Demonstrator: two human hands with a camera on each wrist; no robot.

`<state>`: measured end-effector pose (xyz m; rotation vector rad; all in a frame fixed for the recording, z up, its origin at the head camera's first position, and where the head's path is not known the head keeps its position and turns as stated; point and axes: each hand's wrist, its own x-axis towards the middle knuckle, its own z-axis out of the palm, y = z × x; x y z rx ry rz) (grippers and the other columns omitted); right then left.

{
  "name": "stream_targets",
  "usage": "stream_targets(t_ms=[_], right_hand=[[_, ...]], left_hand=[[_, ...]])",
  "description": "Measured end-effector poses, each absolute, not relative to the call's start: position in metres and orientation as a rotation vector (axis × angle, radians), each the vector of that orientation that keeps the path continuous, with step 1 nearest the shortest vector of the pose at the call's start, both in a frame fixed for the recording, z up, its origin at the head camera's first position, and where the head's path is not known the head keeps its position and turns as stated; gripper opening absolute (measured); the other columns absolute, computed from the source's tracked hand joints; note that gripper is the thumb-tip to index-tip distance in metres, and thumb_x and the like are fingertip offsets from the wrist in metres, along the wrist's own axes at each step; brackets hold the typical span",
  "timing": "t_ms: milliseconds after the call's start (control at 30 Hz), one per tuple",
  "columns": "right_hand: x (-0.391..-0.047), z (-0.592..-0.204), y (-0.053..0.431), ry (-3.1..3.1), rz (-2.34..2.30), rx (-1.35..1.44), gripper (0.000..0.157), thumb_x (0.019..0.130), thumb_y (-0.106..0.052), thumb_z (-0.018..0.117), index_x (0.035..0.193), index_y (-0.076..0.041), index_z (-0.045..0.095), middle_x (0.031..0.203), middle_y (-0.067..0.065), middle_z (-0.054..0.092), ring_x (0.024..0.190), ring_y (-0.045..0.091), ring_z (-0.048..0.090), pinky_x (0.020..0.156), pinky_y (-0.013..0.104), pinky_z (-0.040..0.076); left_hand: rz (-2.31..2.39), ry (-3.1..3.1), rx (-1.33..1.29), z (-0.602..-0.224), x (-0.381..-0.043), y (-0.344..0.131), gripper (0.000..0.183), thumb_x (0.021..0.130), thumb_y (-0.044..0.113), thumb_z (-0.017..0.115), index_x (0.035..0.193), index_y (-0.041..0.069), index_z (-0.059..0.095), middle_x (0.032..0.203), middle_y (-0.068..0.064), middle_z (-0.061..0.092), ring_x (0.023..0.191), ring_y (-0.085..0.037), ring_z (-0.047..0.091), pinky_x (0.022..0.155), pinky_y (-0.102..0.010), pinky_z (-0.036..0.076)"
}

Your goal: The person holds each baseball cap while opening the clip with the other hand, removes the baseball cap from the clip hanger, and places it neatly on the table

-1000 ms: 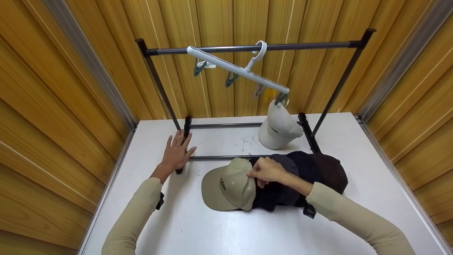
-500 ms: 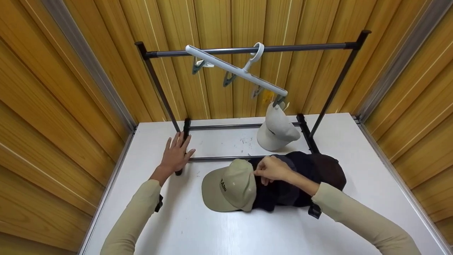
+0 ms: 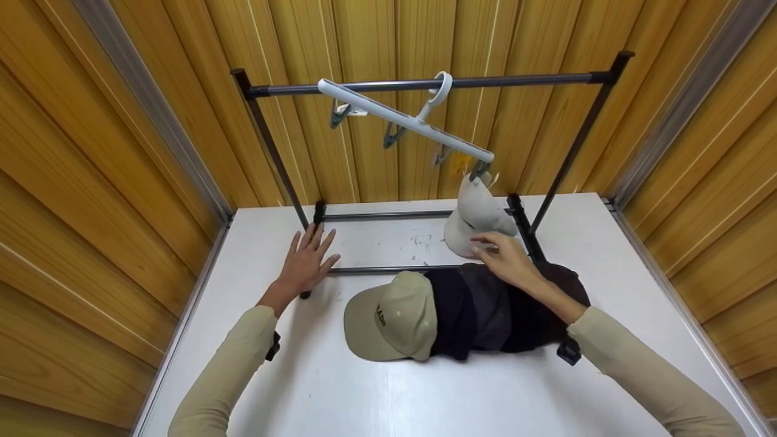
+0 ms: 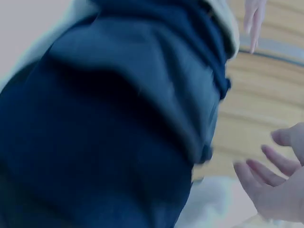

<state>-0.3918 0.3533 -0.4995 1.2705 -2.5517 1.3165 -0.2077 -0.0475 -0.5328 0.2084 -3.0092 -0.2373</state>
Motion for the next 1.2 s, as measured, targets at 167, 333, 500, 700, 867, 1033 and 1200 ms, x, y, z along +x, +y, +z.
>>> stream_targets(t_ms=[167,333,500,700,867,1033,1200], right_hand=[[-0.404,-0.502,0.366,-2.622,1.126,1.229,0.047,0.098,-0.022,0.069,0.137,0.004,0.062,0.143,0.029,0.057,0.139,0.047,0.049,0.116,0.061,0.036],[-0.406,-0.503,0.374,-2.789,0.849,1.237,0.059,0.103,-0.039,0.058,0.148,-0.002,0.052,0.157,0.031,0.040,0.150,0.050,0.029,0.121,0.069,0.021],[-0.407,-0.507,0.380,-2.853,0.700,1.248,0.066,0.103,-0.048,0.053,0.153,-0.005,0.046,0.162,0.031,0.028,0.153,0.052,0.021,0.121,0.071,0.013],[-0.408,-0.510,0.384,-2.914,0.675,1.194,0.069,0.103,-0.052,0.052,0.155,-0.007,0.043,0.164,0.031,0.023,0.155,0.049,0.017,0.122,0.069,0.013],[-0.408,-0.510,0.387,-2.917,0.688,1.213,0.067,0.104,-0.049,0.051,0.155,-0.005,0.043,0.163,0.033,0.022,0.154,0.051,0.016,0.120,0.071,0.018],[-0.409,-0.510,0.392,-2.942,0.721,1.241,0.066,0.106,-0.047,0.049,0.155,-0.004,0.042,0.162,0.034,0.023,0.153,0.054,0.016,0.120,0.071,0.018],[-0.408,-0.509,0.395,-2.924,0.747,1.254,0.061,0.107,-0.041,0.049,0.152,0.000,0.045,0.160,0.035,0.028,0.151,0.054,0.022,0.121,0.067,0.020]], left_hand=[[-0.253,-3.025,0.182,-0.531,-0.210,-0.044,0.064,0.108,0.043,0.043,0.163,0.013,0.028,0.170,-0.020,0.019,0.159,-0.040,0.012,0.127,-0.061,0.008],[-0.246,-3.029,0.155,-0.528,-0.213,-0.038,0.065,0.108,0.045,0.043,0.163,0.013,0.027,0.170,-0.019,0.018,0.159,-0.039,0.012,0.127,-0.061,0.010],[-0.254,-3.033,0.119,-0.524,-0.217,-0.030,0.065,0.109,0.044,0.043,0.163,0.013,0.026,0.170,-0.019,0.017,0.159,-0.039,0.012,0.127,-0.062,0.011],[-0.206,-3.010,0.037,-0.519,-0.223,-0.017,0.067,0.108,0.045,0.043,0.163,0.013,0.025,0.170,-0.018,0.021,0.159,-0.038,0.016,0.127,-0.060,0.012],[-0.178,-3.010,-0.027,-0.515,-0.231,-0.005,0.068,0.108,0.047,0.042,0.164,0.013,0.023,0.170,-0.018,0.021,0.159,-0.036,0.016,0.127,-0.059,0.014],[-0.174,-3.029,-0.085,-0.507,-0.243,0.009,0.066,0.109,0.047,0.038,0.165,0.015,0.021,0.170,-0.018,0.020,0.160,-0.035,0.014,0.128,-0.059,0.013],[-0.188,-3.034,-0.121,-0.496,-0.259,0.025,0.067,0.110,0.046,0.039,0.165,0.014,0.019,0.170,-0.018,0.021,0.159,-0.034,0.019,0.126,-0.060,0.018]])
